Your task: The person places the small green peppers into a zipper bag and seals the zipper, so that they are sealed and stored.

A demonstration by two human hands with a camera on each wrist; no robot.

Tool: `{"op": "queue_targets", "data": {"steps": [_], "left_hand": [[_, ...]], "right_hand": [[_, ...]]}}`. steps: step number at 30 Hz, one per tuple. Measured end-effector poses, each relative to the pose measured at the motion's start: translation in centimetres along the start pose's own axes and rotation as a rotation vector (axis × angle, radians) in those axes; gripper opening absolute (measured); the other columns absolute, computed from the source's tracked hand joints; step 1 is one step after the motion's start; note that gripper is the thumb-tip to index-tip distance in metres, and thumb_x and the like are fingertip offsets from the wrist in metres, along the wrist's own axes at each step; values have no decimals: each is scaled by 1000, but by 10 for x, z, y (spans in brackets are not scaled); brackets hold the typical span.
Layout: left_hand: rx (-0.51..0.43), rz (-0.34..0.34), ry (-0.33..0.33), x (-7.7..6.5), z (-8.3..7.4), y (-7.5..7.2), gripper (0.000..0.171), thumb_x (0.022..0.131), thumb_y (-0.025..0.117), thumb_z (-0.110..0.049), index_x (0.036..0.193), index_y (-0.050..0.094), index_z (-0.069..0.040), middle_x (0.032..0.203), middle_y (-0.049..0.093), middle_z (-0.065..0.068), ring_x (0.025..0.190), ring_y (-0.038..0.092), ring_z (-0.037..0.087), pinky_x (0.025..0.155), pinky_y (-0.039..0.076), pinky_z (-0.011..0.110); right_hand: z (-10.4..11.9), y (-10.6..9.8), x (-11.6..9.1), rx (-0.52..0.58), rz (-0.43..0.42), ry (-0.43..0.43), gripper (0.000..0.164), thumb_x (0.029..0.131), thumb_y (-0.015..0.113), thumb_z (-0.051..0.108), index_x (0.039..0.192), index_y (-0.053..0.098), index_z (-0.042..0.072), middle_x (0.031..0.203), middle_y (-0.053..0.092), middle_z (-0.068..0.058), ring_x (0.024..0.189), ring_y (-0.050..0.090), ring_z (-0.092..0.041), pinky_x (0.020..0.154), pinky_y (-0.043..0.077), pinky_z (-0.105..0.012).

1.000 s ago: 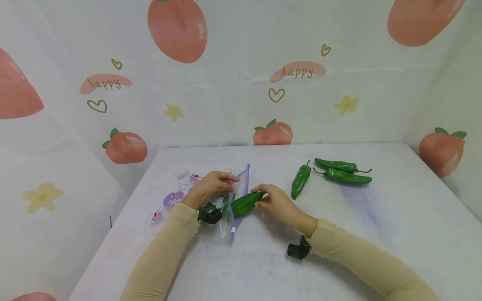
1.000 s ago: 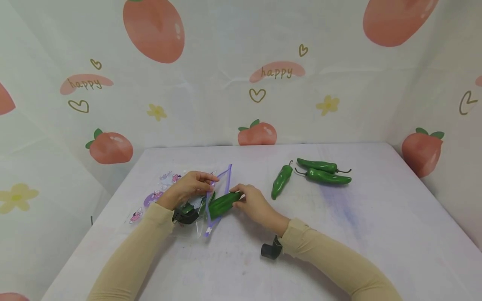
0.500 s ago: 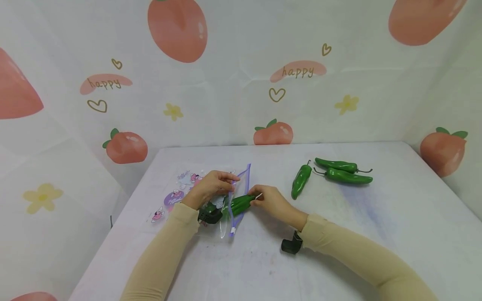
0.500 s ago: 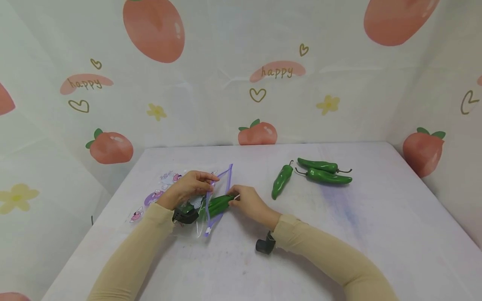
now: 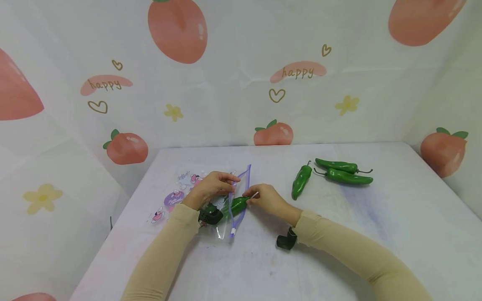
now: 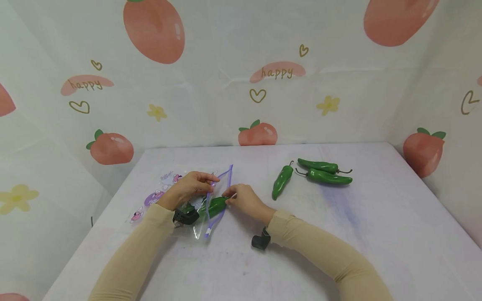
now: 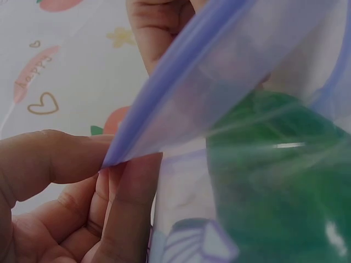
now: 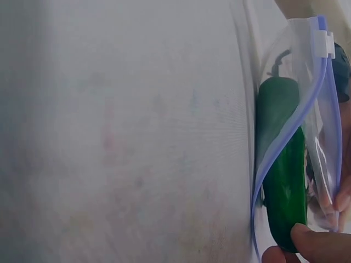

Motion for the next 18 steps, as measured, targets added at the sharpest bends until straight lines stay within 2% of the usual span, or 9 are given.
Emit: {"op": "queue_targets", "data": {"steps": [7,12,18], "left_hand": [[-19,49,48,-2,-4,4,36,83,62,6,119,62,10,82,57,-2,74,58,8,69,52,19],[-17,14,3,1,-1,2,41,84,61,8,124,57,13,82,55,-1,74,57,9,69,52,18],[-18,9,2,0,-1,2,40,84,61,9,123,57,13,81,56,-1,73,57,8,68,52,18]], "right_hand": [[0,3,5,4,30,21,19,85,71,5,103,75,5,99,74,-7,81,65,-12,73,52,-24],[-1,7,8,3,65,44,19,85,71,6,103,76,6,99,74,-5,85,65,-11,73,51,-23],[0,11,11,-29,94,48,18,84,72,8,102,77,7,98,75,-4,81,63,-7,70,50,-19]]}}
Point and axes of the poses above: each hand's wrist, its own x-axis towards the middle knuckle, its own y-axis out of the palm, z = x × y, the point moved 10 cm from there along x, towards the middle knuckle
